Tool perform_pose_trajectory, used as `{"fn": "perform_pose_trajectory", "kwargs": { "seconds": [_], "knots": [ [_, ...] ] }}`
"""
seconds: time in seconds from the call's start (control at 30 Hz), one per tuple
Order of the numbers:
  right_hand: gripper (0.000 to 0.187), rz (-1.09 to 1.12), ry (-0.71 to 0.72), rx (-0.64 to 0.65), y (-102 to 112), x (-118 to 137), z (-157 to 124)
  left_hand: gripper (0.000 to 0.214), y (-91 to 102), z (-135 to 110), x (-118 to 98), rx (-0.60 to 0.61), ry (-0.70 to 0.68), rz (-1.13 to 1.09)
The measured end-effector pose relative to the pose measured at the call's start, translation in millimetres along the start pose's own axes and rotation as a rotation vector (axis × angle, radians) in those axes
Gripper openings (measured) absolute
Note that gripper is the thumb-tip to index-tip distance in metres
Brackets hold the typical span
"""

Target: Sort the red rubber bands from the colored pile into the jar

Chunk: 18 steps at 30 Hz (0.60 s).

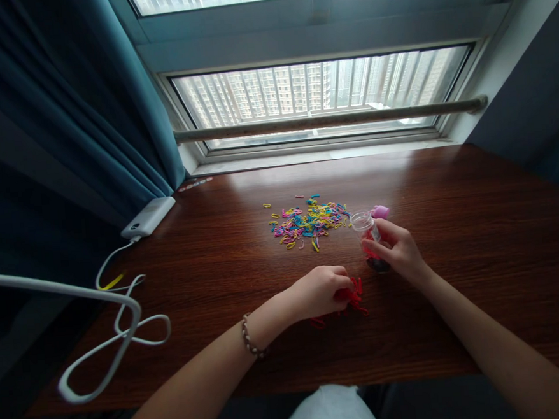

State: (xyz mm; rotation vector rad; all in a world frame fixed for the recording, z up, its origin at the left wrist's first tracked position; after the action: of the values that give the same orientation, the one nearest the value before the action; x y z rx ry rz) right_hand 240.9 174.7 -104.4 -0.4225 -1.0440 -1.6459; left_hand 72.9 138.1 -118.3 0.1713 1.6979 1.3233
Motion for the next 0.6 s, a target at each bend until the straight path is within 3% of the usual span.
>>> {"fn": "perform_pose_trajectory", "kwargs": {
  "seconds": [0.13,0.3,0.4,0.5,0.6],
  "knots": [
    [0.037,-0.136,0.161,0.153,1,8,4,0.013,8.8,1,5,-0.089,0.018,-0.195],
    [0.043,-0.293,0.256,0.310,0,12,3,0.012,26.8,6,28,-0.357,0.221,-0.734],
    [0.045,-0.346,0.276,0.365,-3,13,1,0.018,31.0,7,38,-0.452,0.304,-0.947],
    [0.046,-0.373,0.287,0.394,-5,14,0,0.018,32.9,5,37,-0.523,0.286,-0.939],
    [0.046,-0.369,0.299,0.419,-9,16,-2,0.014,33.1,3,30,-0.553,0.195,-0.787]
  ]
}}
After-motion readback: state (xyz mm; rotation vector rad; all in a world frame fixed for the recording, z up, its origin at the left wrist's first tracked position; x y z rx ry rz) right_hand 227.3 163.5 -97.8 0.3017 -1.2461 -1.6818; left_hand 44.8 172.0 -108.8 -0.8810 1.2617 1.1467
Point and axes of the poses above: each hand's wrist, its own z-axis towards the middle knuckle, its own y-axis out of the back of the hand, x = y × z, the point moved 4 cm from there along z, towards the middle knuckle, and after that the axes turned 11 degrees about y, right-handed, at the moved point
